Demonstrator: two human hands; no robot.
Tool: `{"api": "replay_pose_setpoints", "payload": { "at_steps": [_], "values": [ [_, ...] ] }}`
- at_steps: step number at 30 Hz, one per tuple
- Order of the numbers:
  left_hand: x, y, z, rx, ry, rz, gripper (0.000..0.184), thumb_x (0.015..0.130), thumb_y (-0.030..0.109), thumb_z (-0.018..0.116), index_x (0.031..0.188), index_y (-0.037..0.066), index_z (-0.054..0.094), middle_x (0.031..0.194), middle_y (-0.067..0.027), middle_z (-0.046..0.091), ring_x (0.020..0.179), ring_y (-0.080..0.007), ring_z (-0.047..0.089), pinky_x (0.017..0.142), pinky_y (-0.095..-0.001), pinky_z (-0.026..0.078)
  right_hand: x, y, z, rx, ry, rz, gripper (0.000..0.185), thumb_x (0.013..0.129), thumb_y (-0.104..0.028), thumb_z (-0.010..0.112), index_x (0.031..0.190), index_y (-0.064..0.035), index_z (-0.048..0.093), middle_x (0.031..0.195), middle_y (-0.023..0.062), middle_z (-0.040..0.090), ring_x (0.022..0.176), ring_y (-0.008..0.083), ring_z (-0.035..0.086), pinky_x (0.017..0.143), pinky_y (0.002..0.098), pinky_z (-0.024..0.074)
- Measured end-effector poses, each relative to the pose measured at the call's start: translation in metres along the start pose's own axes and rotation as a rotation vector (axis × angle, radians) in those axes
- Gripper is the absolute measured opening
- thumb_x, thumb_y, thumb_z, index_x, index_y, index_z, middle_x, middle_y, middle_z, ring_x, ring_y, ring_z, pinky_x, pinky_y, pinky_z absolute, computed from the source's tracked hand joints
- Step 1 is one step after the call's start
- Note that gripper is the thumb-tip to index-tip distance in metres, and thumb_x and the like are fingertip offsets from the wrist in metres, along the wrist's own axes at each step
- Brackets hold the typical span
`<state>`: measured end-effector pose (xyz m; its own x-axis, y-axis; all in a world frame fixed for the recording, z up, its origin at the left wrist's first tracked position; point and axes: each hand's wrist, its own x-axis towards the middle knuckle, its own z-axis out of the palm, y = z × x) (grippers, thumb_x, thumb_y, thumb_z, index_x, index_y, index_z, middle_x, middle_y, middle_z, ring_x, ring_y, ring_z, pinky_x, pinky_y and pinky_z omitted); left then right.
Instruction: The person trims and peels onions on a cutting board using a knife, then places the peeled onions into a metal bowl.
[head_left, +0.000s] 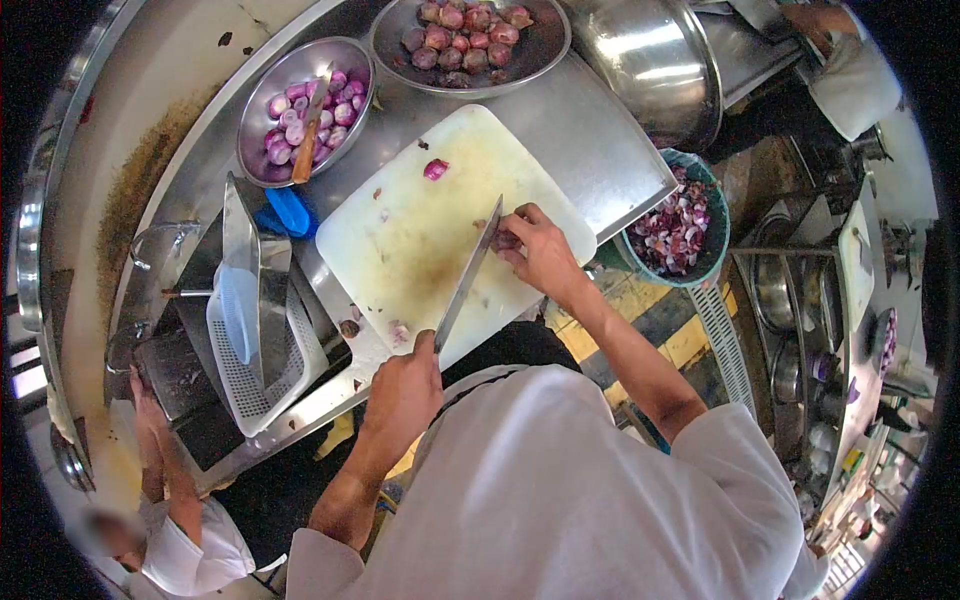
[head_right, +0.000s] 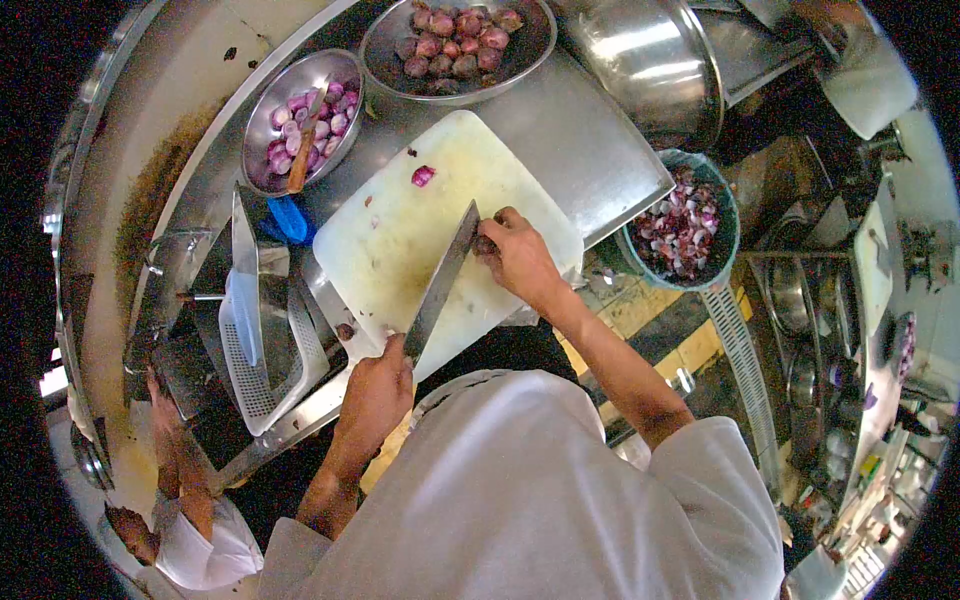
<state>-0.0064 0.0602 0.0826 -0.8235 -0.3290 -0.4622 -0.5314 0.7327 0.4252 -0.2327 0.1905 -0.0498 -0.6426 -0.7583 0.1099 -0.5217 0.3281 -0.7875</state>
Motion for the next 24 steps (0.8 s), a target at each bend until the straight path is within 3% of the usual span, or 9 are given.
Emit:
{"api": "replay_pose_setpoints", "payload": {
  "at_steps": [3, 6, 8, 10, 12, 14, 18, 20, 24],
  "values": [
    [0.011, 0.011, 0.004, -0.015, -0.070, -0.051, 0.033, 0.089, 0.003, 0.055, 0.120, -0.006, 0.050, 0.069, -0.0274, 0.064, 0.070, -0.0467, 0.066, 0.068, -0.0573, 0.052, 0.000, 0.007, 0.003, 0.009, -0.012, -0.014, 0.031, 0.076, -0.005, 0.076, 0.104, -0.0043, 0.061, 0.101, 0.0226, 0.061, 0.092, 0.0416, 0.063, 0.080, 0.0481, 0.0538],
    [0.050, 0.019, 0.028, 0.025, -0.009, -0.010, 0.030, 0.085, 0.001, 0.055, 0.114, -0.005, 0.052, 0.072, -0.0296, 0.064, 0.074, -0.0477, 0.067, 0.072, -0.0585, 0.052, -0.002, 0.005, 0.005, 0.030, 0.005, -0.012, 0.030, 0.075, -0.004, 0.075, 0.102, -0.0039, 0.061, 0.101, 0.0221, 0.061, 0.094, 0.0413, 0.062, 0.080, 0.0480, 0.0534],
    [0.089, 0.016, 0.053, 0.034, 0.028, 0.005, 0.030, 0.084, 0.001, 0.055, 0.113, -0.005, 0.052, 0.074, -0.0298, 0.065, 0.075, -0.0481, 0.067, 0.072, -0.0583, 0.052, -0.005, 0.002, 0.004, -0.040, 0.006, 0.004, 0.038, 0.068, 0.002, 0.080, 0.103, -0.0043, 0.064, 0.100, 0.0155, 0.060, 0.091, 0.0349, 0.066, 0.079, 0.0427, 0.0549],
    [0.123, 0.004, 0.081, 0.030, 0.139, 0.092, 0.030, 0.087, 0.005, 0.056, 0.116, -0.002, 0.053, 0.077, -0.0279, 0.066, 0.076, -0.0483, 0.067, 0.071, -0.0577, 0.052, -0.018, 0.005, 0.005, 0.033, 0.022, -0.007, 0.036, 0.069, -0.002, 0.079, 0.101, -0.0056, 0.062, 0.098, 0.0171, 0.060, 0.090, 0.0377, 0.063, 0.079, 0.0453, 0.0537],
    [0.120, -0.014, 0.082, -0.007, 0.193, 0.118, 0.030, 0.088, 0.008, 0.056, 0.117, -0.001, 0.053, 0.077, -0.0267, 0.067, 0.076, -0.0478, 0.067, 0.070, -0.0575, 0.053, -0.024, 0.008, 0.002, 0.110, 0.043, -0.007, 0.034, 0.070, -0.005, 0.078, 0.100, -0.0069, 0.061, 0.097, 0.0188, 0.060, 0.090, 0.0405, 0.060, 0.079, 0.0478, 0.0525],
    [0.108, -0.034, 0.076, -0.038, 0.242, 0.146, 0.030, 0.090, 0.010, 0.056, 0.118, 0.000, 0.053, 0.078, -0.0255, 0.068, 0.076, -0.0474, 0.067, 0.070, -0.0572, 0.053, -0.026, 0.008, -0.002, -0.204, -0.056, 0.144, 0.046, 0.063, -0.004, 0.082, 0.104, -0.0066, 0.061, 0.102, 0.0147, 0.060, 0.094, 0.0359, 0.063, 0.082, 0.0413, 0.0536],
    [0.075, -0.064, 0.066, -0.060, 0.251, 0.033, 0.028, 0.093, 0.011, 0.056, 0.119, 0.001, 0.052, 0.076, -0.0255, 0.067, 0.072, -0.0465, 0.066, 0.064, -0.0561, 0.052, -0.019, 0.008, -0.005, -0.202, -0.122, 0.213, 0.050, 0.064, -0.004, 0.081, 0.109, -0.0080, 0.059, 0.112, 0.0129, 0.061, 0.102, 0.0328, 0.064, 0.087, 0.0390, 0.0547],
    [0.071, -0.072, 0.061, -0.117, 0.299, -0.027, 0.029, 0.092, 0.009, 0.057, 0.119, 0.001, 0.051, 0.073, -0.0262, 0.065, 0.069, -0.0462, 0.066, 0.061, -0.0546, 0.052, -0.016, 0.012, -0.001, 0.374, 0.054, 0.154, 0.050, 0.066, -0.005, 0.076, 0.113, -0.0077, 0.059, 0.112, 0.0174, 0.060, 0.106, 0.0379, 0.062, 0.091, 0.0433, 0.0513],
    [0.069, -0.063, 0.055, -0.096, 0.278, -0.069, 0.029, 0.092, 0.009, 0.058, 0.118, 0.000, 0.052, 0.071, -0.0260, 0.065, 0.068, -0.0455, 0.066, 0.061, -0.0537, 0.052, -0.010, 0.021, 0.003, 0.245, 0.023, -0.104, 0.049, 0.069, -0.002, 0.074, 0.115, -0.0085, 0.058, 0.116, 0.0165, 0.059, 0.106, 0.0362, 0.062, 0.091, 0.0407, 0.0533]
  ]
}}
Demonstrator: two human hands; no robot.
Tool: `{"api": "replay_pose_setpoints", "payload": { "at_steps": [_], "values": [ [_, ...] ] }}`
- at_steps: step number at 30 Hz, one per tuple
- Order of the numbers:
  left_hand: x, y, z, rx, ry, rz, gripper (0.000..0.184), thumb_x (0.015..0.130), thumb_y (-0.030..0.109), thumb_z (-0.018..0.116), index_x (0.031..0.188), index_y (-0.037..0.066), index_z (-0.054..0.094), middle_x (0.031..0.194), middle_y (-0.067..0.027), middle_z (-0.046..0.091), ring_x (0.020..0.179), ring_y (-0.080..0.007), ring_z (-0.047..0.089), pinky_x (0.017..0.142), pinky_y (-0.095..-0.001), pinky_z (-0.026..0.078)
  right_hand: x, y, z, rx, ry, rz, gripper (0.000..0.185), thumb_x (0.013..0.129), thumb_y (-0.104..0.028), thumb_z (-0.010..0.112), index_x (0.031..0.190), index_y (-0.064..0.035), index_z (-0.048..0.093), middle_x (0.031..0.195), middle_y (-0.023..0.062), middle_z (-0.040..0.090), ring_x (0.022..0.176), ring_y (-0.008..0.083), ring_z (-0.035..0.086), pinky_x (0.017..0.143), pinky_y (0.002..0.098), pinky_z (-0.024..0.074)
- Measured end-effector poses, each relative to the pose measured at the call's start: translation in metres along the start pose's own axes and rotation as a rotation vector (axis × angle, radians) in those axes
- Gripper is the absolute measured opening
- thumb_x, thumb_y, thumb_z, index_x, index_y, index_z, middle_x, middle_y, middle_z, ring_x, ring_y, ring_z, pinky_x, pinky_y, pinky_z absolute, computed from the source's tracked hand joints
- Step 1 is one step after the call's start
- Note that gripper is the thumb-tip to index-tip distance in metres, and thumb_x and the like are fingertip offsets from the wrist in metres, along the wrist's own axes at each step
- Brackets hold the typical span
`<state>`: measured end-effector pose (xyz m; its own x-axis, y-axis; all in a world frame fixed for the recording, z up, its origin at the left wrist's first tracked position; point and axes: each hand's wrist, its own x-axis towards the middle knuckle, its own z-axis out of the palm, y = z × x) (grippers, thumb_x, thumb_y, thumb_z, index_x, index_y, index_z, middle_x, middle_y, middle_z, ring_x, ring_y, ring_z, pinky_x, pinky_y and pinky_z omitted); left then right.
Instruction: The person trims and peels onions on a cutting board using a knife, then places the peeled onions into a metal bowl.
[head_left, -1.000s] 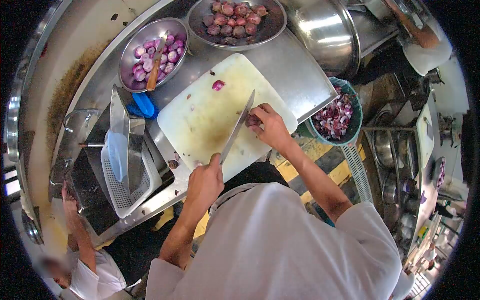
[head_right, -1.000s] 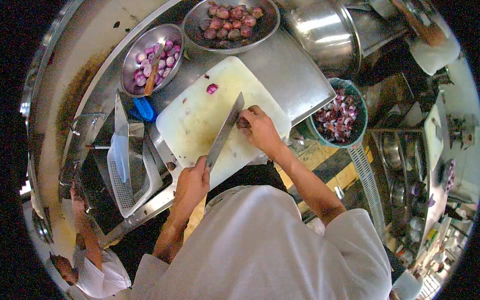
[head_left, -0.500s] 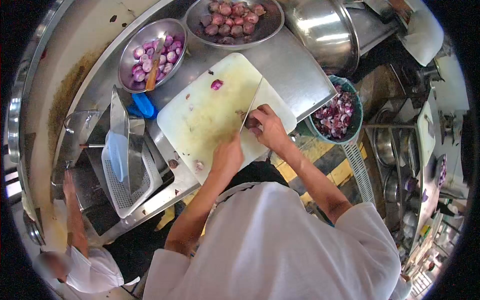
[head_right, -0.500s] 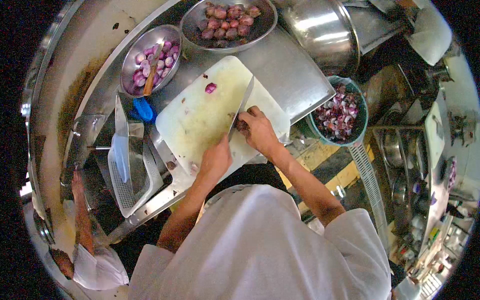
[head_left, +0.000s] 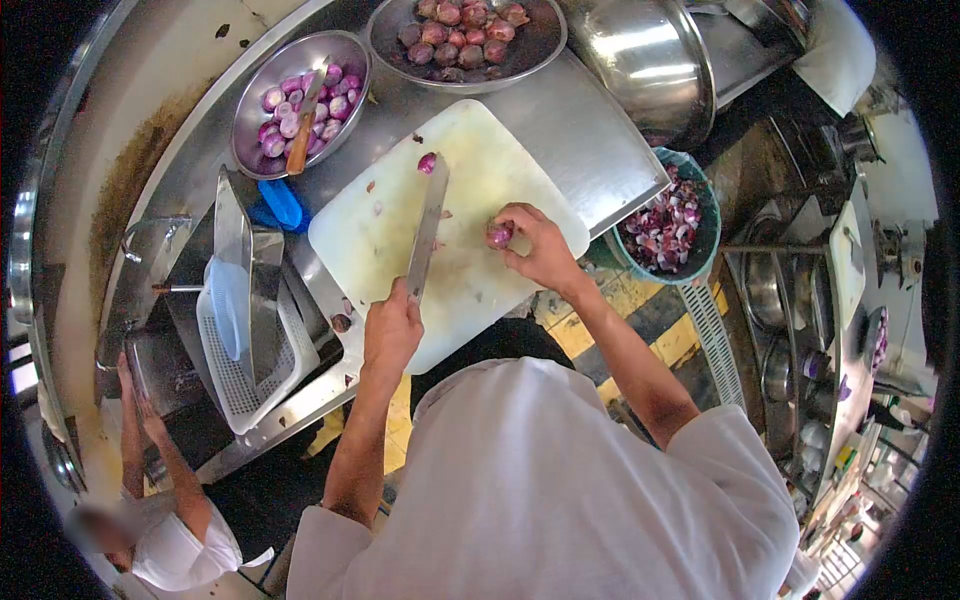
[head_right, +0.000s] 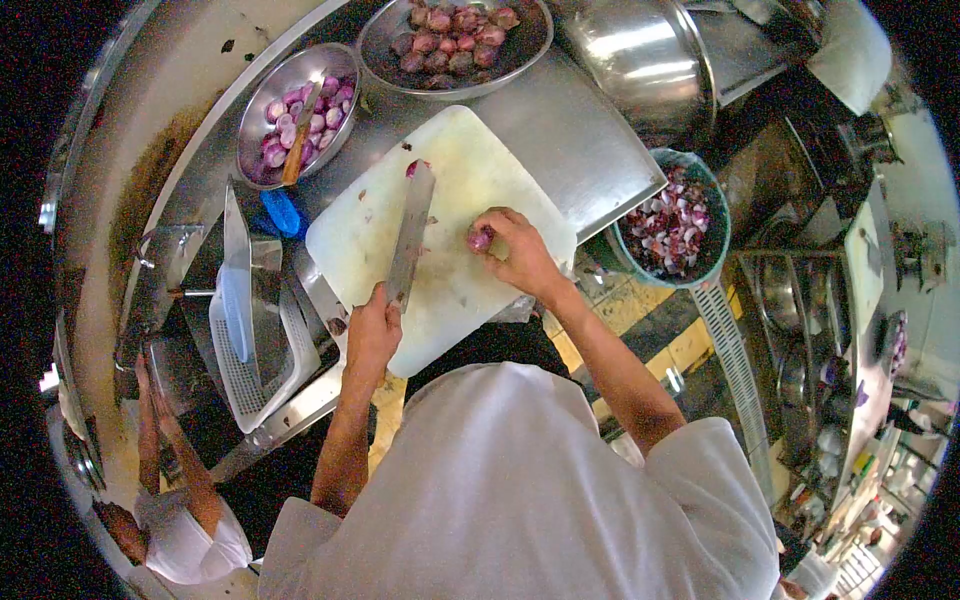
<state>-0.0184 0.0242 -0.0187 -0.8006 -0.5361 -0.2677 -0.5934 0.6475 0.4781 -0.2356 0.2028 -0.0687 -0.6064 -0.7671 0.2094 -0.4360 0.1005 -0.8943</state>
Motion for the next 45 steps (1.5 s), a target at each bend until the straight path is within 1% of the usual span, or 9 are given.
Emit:
{"api": "replay_pose_setpoints", "payload": {
  "at_steps": [6, 11, 18, 25, 31, 38, 40, 42, 45],
  "values": [
    [-0.018, 0.034, -0.023, 0.003, -0.065, 0.090, 0.026, 0.091, 0.008, 0.059, 0.115, -0.001, 0.054, 0.070, -0.0247, 0.065, 0.067, -0.0459, 0.066, 0.064, -0.0545, 0.053, -0.004, -0.012, 0.005, -0.019, -0.043, 0.133, 0.037, 0.078, 0.003, 0.074, 0.112, -0.0052, 0.062, 0.117, 0.0147, 0.058, 0.103, 0.0277, 0.067, 0.090, 0.0370, 0.0591],
    [-0.042, 0.062, -0.053, 0.055, -0.226, 0.041, 0.027, 0.094, 0.010, 0.057, 0.119, 0.000, 0.054, 0.075, -0.0269, 0.066, 0.071, -0.0464, 0.067, 0.066, -0.0550, 0.053, 0.003, -0.021, 0.008, -0.117, -0.009, 0.138, 0.027, 0.080, -0.003, 0.075, 0.105, -0.0060, 0.065, 0.107, 0.0206, 0.060, 0.094, 0.0371, 0.065, 0.083, 0.0439, 0.0544],
    [-0.044, 0.072, -0.050, 0.097, -0.367, -0.034, 0.028, 0.094, 0.009, 0.055, 0.119, -0.004, 0.053, 0.077, -0.0301, 0.066, 0.075, -0.0482, 0.067, 0.071, -0.0571, 0.053, 0.002, -0.022, 0.010, -0.116, -0.014, 0.151, 0.030, 0.078, -0.002, 0.076, 0.105, -0.0060, 0.064, 0.105, 0.0211, 0.060, 0.093, 0.0377, 0.065, 0.081, 0.0448, 0.0541],
    [0.044, 0.057, 0.041, -0.001, -0.107, 0.188, 0.033, 0.086, 0.005, 0.057, 0.118, -0.003, 0.053, 0.082, -0.0304, 0.066, 0.082, -0.0478, 0.067, 0.074, -0.0578, 0.052, -0.010, -0.020, 0.009, -0.147, -0.009, 0.140, 0.039, 0.071, 0.000, 0.080, 0.106, -0.0032, 0.062, 0.112, 0.0180, 0.058, 0.093, 0.0336, 0.068, 0.080, 0.0409, 0.0561],
    [0.014, -0.001, 0.019, -0.051, -0.026, 0.171, 0.022, 0.091, 0.011, 0.060, 0.109, -0.001, 0.055, 0.076, -0.0260, 0.066, 0.073, -0.0481, 0.065, 0.066, -0.0554, 0.052, -0.022, -0.001, -0.005, -0.355, 0.044, 0.205, 0.043, 0.068, -0.013, 0.083, 0.103, -0.0052, 0.060, 0.105, 0.0174, 0.061, 0.101, 0.0405, 0.058, 0.087, 0.0475, 0.0497],
    [-0.002, -0.027, 0.004, -0.160, 0.075, -0.193, 0.019, 0.093, 0.011, 0.060, 0.106, -0.001, 0.053, 0.074, -0.0271, 0.064, 0.070, -0.0459, 0.066, 0.058, -0.0523, 0.050, 0.097, 0.034, 0.000, -0.494, 0.202, 0.075, 0.038, 0.072, -0.012, 0.079, 0.104, -0.0048, 0.060, 0.104, 0.0199, 0.062, 0.099, 0.0443, 0.057, 0.088, 0.0500, 0.0480],
    [-0.006, -0.016, -0.003, -0.153, 0.092, -0.156, 0.018, 0.093, 0.010, 0.060, 0.107, 0.000, 0.054, 0.073, -0.0270, 0.064, 0.071, -0.0458, 0.066, 0.058, -0.0517, 0.050, 0.138, 0.002, -0.020, -0.339, 0.331, -0.173, 0.036, 0.073, -0.010, 0.077, 0.105, -0.0050, 0.062, 0.104, 0.0215, 0.063, 0.103, 0.0446, 0.057, 0.091, 0.0504, 0.0473],
    [-0.012, -0.016, 0.001, -0.196, 0.023, -0.154, 0.016, 0.094, 0.010, 0.059, 0.106, 0.001, 0.055, 0.072, -0.0269, 0.064, 0.071, -0.0457, 0.066, 0.057, -0.0506, 0.050, 0.191, 0.003, -0.044, -0.402, 0.366, -0.163, 0.036, 0.075, -0.007, 0.076, 0.110, -0.0070, 0.066, 0.105, 0.0193, 0.066, 0.097, 0.0408, 0.063, 0.080, 0.0487, 0.0520],
    [-0.014, -0.020, 0.005, -0.242, 0.021, -0.124, 0.016, 0.094, 0.010, 0.059, 0.106, 0.001, 0.055, 0.073, -0.0272, 0.064, 0.072, -0.0461, 0.066, 0.058, -0.0507, 0.050, 0.283, 0.041, -0.069, -0.543, 0.303, -0.160, 0.035, 0.074, -0.005, 0.072, 0.109, -0.0054, 0.066, 0.104, 0.0222, 0.068, 0.101, 0.0432, 0.064, 0.088, 0.0462, 0.0541]
  ]
}}
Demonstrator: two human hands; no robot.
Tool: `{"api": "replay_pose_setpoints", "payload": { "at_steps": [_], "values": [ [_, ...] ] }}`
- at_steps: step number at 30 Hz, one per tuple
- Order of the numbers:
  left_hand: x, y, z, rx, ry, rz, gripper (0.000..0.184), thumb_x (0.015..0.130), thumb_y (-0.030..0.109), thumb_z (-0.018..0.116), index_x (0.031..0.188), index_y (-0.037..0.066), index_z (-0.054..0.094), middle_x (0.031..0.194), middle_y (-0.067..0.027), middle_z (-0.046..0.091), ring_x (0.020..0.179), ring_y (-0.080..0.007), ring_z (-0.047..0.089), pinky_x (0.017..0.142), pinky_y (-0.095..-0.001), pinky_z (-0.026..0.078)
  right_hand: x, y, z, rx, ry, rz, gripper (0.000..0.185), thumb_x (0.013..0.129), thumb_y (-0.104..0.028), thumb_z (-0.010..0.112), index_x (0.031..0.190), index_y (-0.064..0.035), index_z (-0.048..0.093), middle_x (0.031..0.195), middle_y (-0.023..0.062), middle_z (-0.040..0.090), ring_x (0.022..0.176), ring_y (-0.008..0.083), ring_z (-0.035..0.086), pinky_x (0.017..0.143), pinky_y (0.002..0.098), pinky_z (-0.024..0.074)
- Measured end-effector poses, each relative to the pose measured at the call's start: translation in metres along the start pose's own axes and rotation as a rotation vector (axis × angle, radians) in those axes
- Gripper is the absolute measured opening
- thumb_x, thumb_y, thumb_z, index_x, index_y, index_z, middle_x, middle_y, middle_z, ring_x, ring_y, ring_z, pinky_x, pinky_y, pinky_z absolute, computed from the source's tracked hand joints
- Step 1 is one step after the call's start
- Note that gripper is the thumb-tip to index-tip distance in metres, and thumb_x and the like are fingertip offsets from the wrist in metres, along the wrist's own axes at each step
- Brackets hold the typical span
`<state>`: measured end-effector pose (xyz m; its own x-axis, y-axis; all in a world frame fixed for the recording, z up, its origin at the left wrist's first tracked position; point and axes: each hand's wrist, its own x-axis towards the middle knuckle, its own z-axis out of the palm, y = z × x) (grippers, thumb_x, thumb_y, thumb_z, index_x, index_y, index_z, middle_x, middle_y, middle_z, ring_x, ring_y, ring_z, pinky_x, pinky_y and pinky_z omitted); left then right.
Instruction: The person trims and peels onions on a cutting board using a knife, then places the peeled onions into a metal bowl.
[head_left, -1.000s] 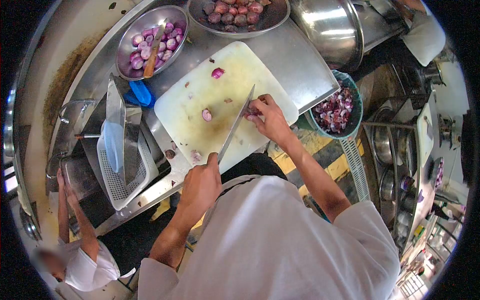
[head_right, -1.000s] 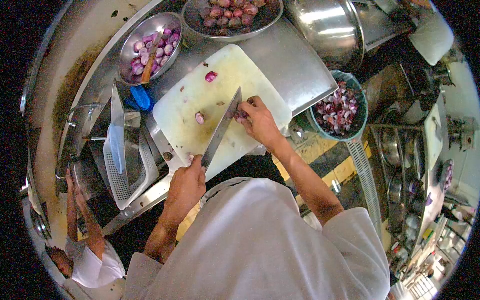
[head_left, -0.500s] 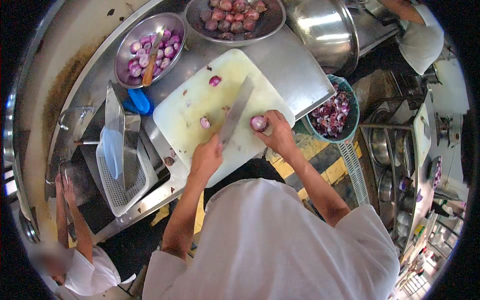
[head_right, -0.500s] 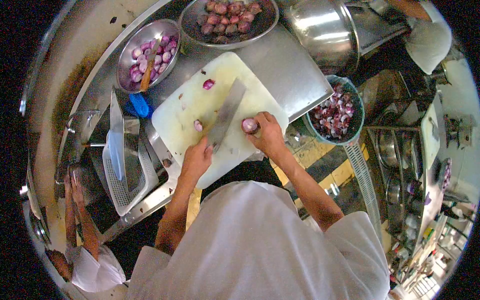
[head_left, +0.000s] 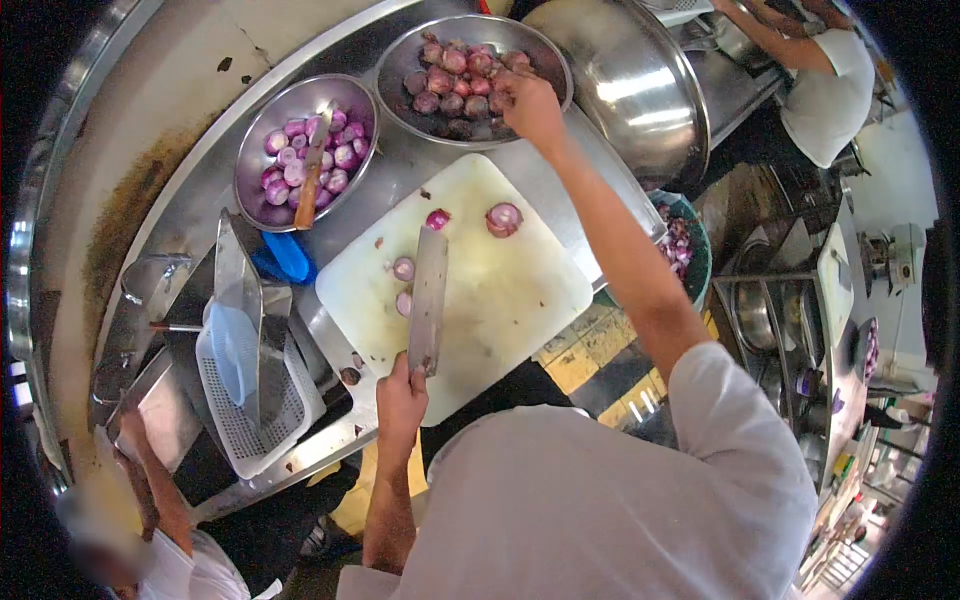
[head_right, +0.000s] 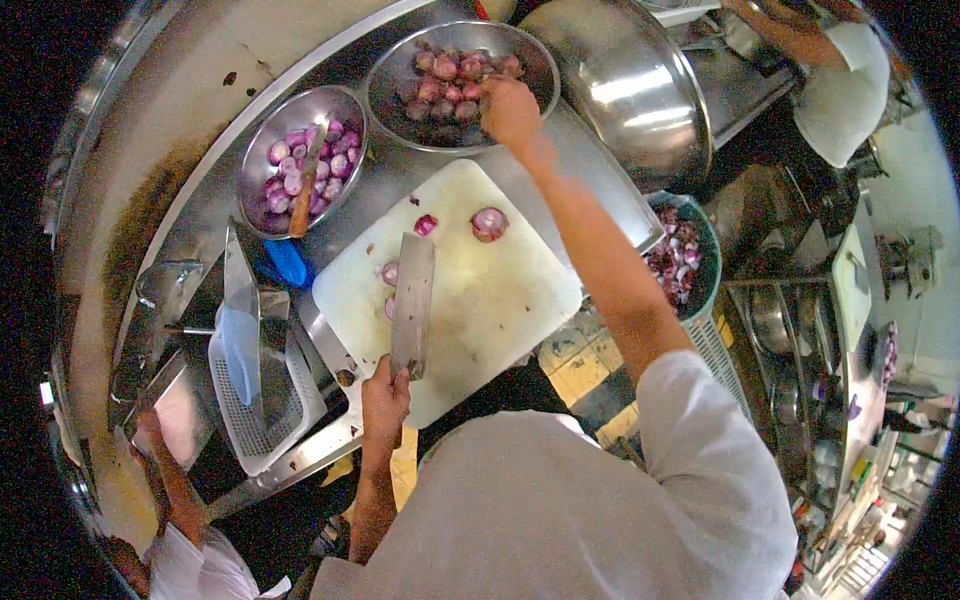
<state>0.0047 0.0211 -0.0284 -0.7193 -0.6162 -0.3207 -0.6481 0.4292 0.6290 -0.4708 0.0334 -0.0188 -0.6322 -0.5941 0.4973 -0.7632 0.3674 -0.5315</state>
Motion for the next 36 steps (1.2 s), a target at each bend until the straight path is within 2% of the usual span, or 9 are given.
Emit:
{"api": "replay_pose_setpoints", "payload": {
  "at_steps": [2, 5, 9, 11, 12, 16, 20, 27, 36],
  "values": [
    [-0.002, -0.008, -0.003, -0.072, -0.006, -0.036, 0.015, 0.094, 0.009, 0.060, 0.106, 0.001, 0.055, 0.073, -0.0273, 0.064, 0.071, -0.0465, 0.066, 0.057, -0.0506, 0.049, 0.031, 0.038, 0.030, -0.332, -0.389, 0.032, 0.032, 0.077, -0.007, 0.069, 0.109, -0.0057, 0.068, 0.106, 0.0199, 0.069, 0.098, 0.0410, 0.067, 0.084, 0.0449, 0.0574],
    [-0.001, -0.009, -0.009, -0.047, 0.139, 0.000, 0.016, 0.094, 0.006, 0.060, 0.106, -0.002, 0.055, 0.069, -0.0280, 0.062, 0.066, -0.0463, 0.065, 0.054, -0.0491, 0.047, 0.040, 0.065, 0.065, -0.507, -0.435, -0.129, 0.023, 0.073, -0.012, 0.076, 0.096, -0.0127, 0.075, 0.102, 0.0157, 0.070, 0.100, 0.0369, 0.068, 0.085, 0.0451, 0.0570],
    [0.001, -0.021, -0.005, -0.108, 0.054, -0.172, 0.017, 0.094, 0.006, 0.060, 0.106, -0.004, 0.055, 0.068, -0.0287, 0.062, 0.066, -0.0465, 0.065, 0.054, -0.0494, 0.047, 0.042, 0.078, 0.078, -0.788, -0.419, -0.338, 0.028, 0.077, -0.013, 0.072, 0.104, -0.0066, 0.071, 0.110, 0.0168, 0.070, 0.105, 0.0347, 0.068, 0.085, 0.0463, 0.0580],
    [0.001, -0.021, -0.006, -0.087, 0.035, -0.156, 0.017, 0.094, 0.007, 0.059, 0.106, -0.004, 0.054, 0.067, -0.0286, 0.061, 0.065, -0.0466, 0.065, 0.054, -0.0498, 0.047, 0.046, 0.060, 0.053, -0.712, -0.677, -0.127, 0.035, 0.072, -0.018, 0.077, 0.105, -0.0074, 0.070, 0.110, 0.0189, 0.069, 0.105, 0.0349, 0.068, 0.088, 0.0445, 0.0568],
    [0.001, -0.021, -0.007, -0.090, 0.035, -0.157, 0.017, 0.094, 0.007, 0.059, 0.106, -0.004, 0.054, 0.067, -0.0286, 0.061, 0.065, -0.0466, 0.065, 0.054, -0.0498, 0.047, 0.045, 0.061, 0.046, -0.714, -0.678, -0.130, 0.035, 0.072, -0.018, 0.077, 0.105, -0.0074, 0.070, 0.110, 0.0189, 0.069, 0.105, 0.0349, 0.068, 0.088, 0.0445, 0.0568],
    [0.003, -0.020, -0.006, -0.045, 0.062, -0.093, 0.018, 0.094, 0.007, 0.059, 0.106, -0.004, 0.054, 0.065, -0.0278, 0.060, 0.063, -0.0464, 0.064, 0.052, -0.0502, 0.046, 0.011, 0.041, -0.019, 0.032, -0.347, -0.019, 0.052, 0.059, -0.027, 0.088, 0.103, -0.0064, 0.070, 0.100, 0.0116, 0.073, 0.093, 0.0272, 0.069, 0.086, 0.0373, 0.0531],
    [0.005, -0.010, -0.012, 0.019, 0.086, -0.013, 0.017, 0.094, 0.007, 0.059, 0.105, -0.004, 0.053, 0.064, -0.0269, 0.061, 0.062, -0.0460, 0.064, 0.051, -0.0505, 0.046, -0.080, -0.040, -0.101, 0.286, -0.461, 0.262, 0.046, 0.063, -0.024, 0.085, 0.103, -0.0061, 0.069, 0.095, 0.0134, 0.072, 0.085, 0.0262, 0.068, 0.084, 0.0377, 0.0532],
    [0.004, 0.017, -0.018, 0.023, 0.011, 0.070, 0.017, 0.094, 0.008, 0.058, 0.107, -0.002, 0.055, 0.068, -0.0260, 0.063, 0.064, -0.0452, 0.065, 0.055, -0.0511, 0.049, -0.257, -0.089, -0.075, -0.021, -0.518, 0.177, 0.048, 0.072, -0.010, 0.079, 0.117, -0.0068, 0.065, 0.112, 0.0153, 0.064, 0.104, 0.0363, 0.062, 0.088, 0.0445, 0.0529],
    [0.009, 0.059, -0.001, 0.182, -0.222, 0.276, 0.026, 0.093, 0.009, 0.057, 0.117, -0.002, 0.057, 0.071, -0.0265, 0.065, 0.067, -0.0453, 0.067, 0.063, -0.0535, 0.053, -0.287, -0.111, -0.080, 0.129, -0.320, 0.265, 0.043, 0.076, -0.007, 0.080, 0.116, -0.0085, 0.065, 0.115, 0.0160, 0.060, 0.098, 0.0361, 0.064, 0.085, 0.0437, 0.0536]
  ]
}}
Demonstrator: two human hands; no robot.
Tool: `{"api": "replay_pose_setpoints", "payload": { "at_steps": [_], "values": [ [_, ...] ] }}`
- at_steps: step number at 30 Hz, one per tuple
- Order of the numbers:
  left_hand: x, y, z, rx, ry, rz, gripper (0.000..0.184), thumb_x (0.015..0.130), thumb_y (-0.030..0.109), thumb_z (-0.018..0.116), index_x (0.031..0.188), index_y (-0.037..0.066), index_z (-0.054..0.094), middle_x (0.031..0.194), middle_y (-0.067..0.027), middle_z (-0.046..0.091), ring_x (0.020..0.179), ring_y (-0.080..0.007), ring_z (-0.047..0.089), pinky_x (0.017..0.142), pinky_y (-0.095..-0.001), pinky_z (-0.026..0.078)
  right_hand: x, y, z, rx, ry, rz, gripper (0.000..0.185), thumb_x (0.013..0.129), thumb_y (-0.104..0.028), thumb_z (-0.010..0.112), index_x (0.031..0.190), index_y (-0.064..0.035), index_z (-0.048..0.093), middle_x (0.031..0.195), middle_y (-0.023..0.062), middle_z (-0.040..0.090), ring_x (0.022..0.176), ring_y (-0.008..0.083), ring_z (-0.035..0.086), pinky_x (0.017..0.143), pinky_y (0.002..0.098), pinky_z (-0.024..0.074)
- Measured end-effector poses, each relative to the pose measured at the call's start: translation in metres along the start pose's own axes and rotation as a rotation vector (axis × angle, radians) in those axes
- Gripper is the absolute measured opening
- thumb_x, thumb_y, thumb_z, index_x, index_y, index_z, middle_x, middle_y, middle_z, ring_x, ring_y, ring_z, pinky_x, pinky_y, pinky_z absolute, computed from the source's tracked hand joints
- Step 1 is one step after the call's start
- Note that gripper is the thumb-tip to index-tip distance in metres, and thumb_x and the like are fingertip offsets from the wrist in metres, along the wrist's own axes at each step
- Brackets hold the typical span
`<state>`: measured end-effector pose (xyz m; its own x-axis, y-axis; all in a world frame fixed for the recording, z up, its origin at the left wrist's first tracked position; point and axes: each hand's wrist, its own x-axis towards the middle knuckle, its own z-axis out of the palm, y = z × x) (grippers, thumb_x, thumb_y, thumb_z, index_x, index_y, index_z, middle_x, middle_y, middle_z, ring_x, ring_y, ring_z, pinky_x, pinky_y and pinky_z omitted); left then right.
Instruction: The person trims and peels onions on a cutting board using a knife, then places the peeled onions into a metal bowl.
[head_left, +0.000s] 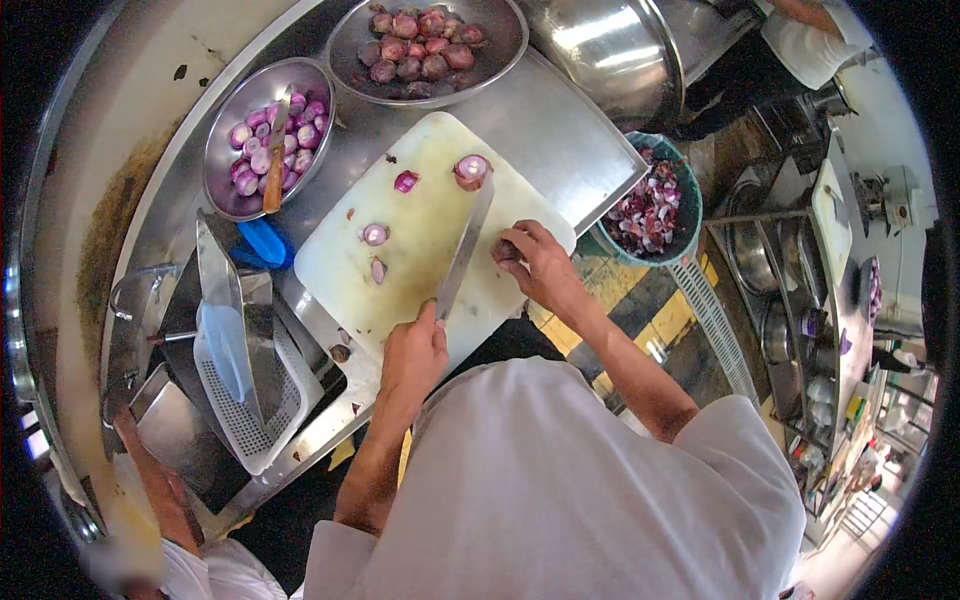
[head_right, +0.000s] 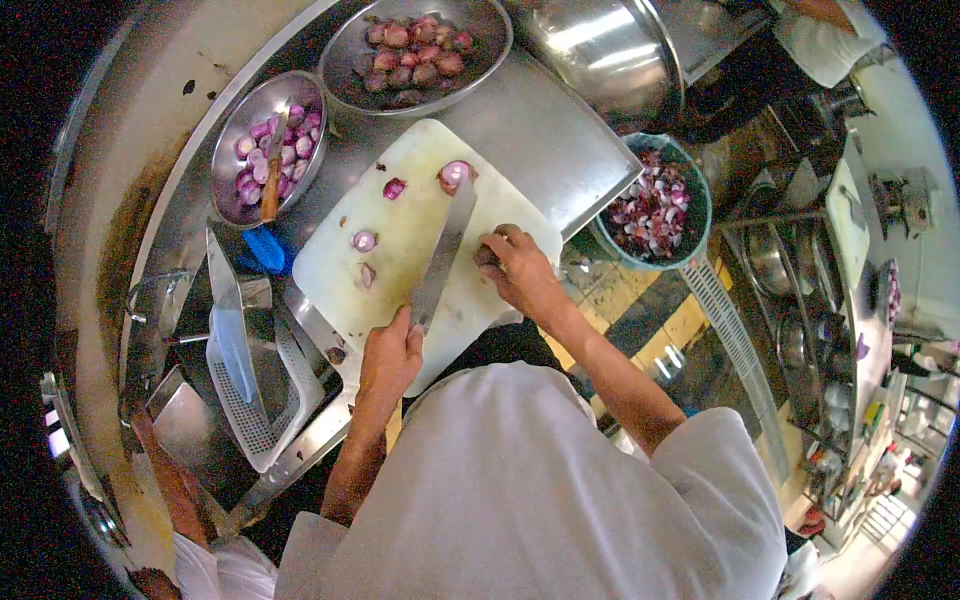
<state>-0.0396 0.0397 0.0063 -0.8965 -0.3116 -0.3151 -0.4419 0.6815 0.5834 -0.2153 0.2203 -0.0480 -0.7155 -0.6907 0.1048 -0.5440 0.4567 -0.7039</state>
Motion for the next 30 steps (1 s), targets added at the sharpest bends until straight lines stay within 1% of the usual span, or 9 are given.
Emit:
{"api": "replay_pose_setpoints", "payload": {
  "at_steps": [4, 14, 17, 19, 21, 25, 27, 28, 30],
  "values": [
    [-0.011, 0.015, -0.008, 0.061, -0.055, 0.049, 0.027, 0.093, 0.008, 0.056, 0.118, -0.002, 0.056, 0.072, -0.0263, 0.066, 0.069, -0.0449, 0.068, 0.065, -0.0539, 0.054, -0.004, -0.003, -0.003, 0.090, -0.044, 0.085, 0.038, 0.075, -0.011, 0.080, 0.110, -0.0096, 0.063, 0.115, 0.0172, 0.060, 0.102, 0.0389, 0.062, 0.087, 0.0475, 0.0508],
    [-0.045, 0.039, -0.035, 0.151, -0.233, -0.044, 0.031, 0.091, 0.005, 0.058, 0.121, -0.003, 0.054, 0.076, -0.0273, 0.066, 0.072, -0.0472, 0.066, 0.068, -0.0550, 0.053, -0.007, -0.002, 0.003, 0.138, -0.036, 0.145, 0.038, 0.075, -0.010, 0.081, 0.110, -0.0099, 0.065, 0.112, 0.0190, 0.059, 0.104, 0.0406, 0.062, 0.086, 0.0474, 0.0522],
    [-0.027, 0.035, -0.011, 0.167, -0.234, -0.026, 0.030, 0.090, 0.004, 0.055, 0.119, -0.005, 0.054, 0.071, -0.0273, 0.065, 0.071, -0.0450, 0.068, 0.066, -0.0552, 0.053, -0.007, 0.003, 0.009, 0.182, -0.003, 0.137, 0.041, 0.075, -0.004, 0.080, 0.114, -0.0080, 0.066, 0.110, 0.0166, 0.060, 0.096, 0.0341, 0.067, 0.083, 0.0438, 0.0549],
    [0.004, 0.026, 0.021, 0.189, -0.109, 0.066, 0.027, 0.089, 0.007, 0.059, 0.113, -0.006, 0.055, 0.077, -0.0286, 0.066, 0.074, -0.0473, 0.067, 0.069, -0.0566, 0.052, -0.007, -0.005, 0.006, 0.068, 0.029, 0.045, 0.042, 0.074, -0.002, 0.080, 0.113, -0.0059, 0.066, 0.109, 0.0160, 0.060, 0.097, 0.0337, 0.067, 0.083, 0.0438, 0.0547],
    [0.044, 0.007, 0.056, 0.112, -0.009, 0.143, 0.025, 0.088, 0.008, 0.059, 0.110, -0.005, 0.055, 0.078, -0.0284, 0.067, 0.075, -0.0481, 0.066, 0.070, -0.0567, 0.052, -0.010, -0.006, 0.004, 0.102, 0.026, 0.068, 0.041, 0.072, -0.003, 0.082, 0.109, -0.0055, 0.065, 0.107, 0.0151, 0.061, 0.097, 0.0336, 0.067, 0.083, 0.0436, 0.0546],
    [0.052, 0.007, 0.042, 0.055, -0.039, 0.115, 0.025, 0.089, 0.009, 0.059, 0.110, -0.004, 0.056, 0.078, -0.0278, 0.066, 0.075, -0.0483, 0.065, 0.068, -0.0559, 0.052, -0.016, -0.002, -0.008, -0.011, -0.008, 0.074, 0.039, 0.066, -0.008, 0.086, 0.096, -0.0055, 0.062, 0.103, 0.0128, 0.063, 0.095, 0.0321, 0.066, 0.079, 0.0418, 0.0544],
    [0.037, -0.016, 0.039, 0.081, 0.126, 0.246, 0.016, 0.091, 0.010, 0.059, 0.102, -0.001, 0.055, 0.075, -0.0270, 0.064, 0.075, -0.0488, 0.064, 0.068, -0.0574, 0.050, -0.015, 0.006, -0.002, -0.013, -0.033, 0.092, 0.038, 0.066, -0.009, 0.084, 0.096, -0.0070, 0.062, 0.103, 0.0125, 0.063, 0.095, 0.0347, 0.064, 0.078, 0.0427, 0.0535],
    [0.027, -0.026, 0.035, 0.084, 0.119, 0.249, 0.016, 0.091, 0.010, 0.059, 0.102, -0.001, 0.055, 0.075, -0.0270, 0.064, 0.075, -0.0488, 0.064, 0.068, -0.0574, 0.050, -0.017, 0.010, 0.000, -0.021, -0.058, 0.120, 0.036, 0.067, -0.010, 0.083, 0.096, -0.0085, 0.062, 0.104, 0.0122, 0.062, 0.094, 0.0372, 0.062, 0.078, 0.0437, 0.0525],
    [0.011, -0.035, 0.023, 0.074, 0.046, 0.093, 0.017, 0.092, 0.011, 0.060, 0.104, 0.000, 0.056, 0.073, -0.0264, 0.064, 0.072, -0.0488, 0.064, 0.065, -0.0557, 0.050, -0.012, 0.008, -0.004, 0.092, -0.031, 0.136, 0.039, 0.067, -0.010, 0.082, 0.101, -0.0082, 0.062, 0.104, 0.0122, 0.062, 0.095, 0.0363, 0.062, 0.079, 0.0422, 0.0529]
  ]
}}
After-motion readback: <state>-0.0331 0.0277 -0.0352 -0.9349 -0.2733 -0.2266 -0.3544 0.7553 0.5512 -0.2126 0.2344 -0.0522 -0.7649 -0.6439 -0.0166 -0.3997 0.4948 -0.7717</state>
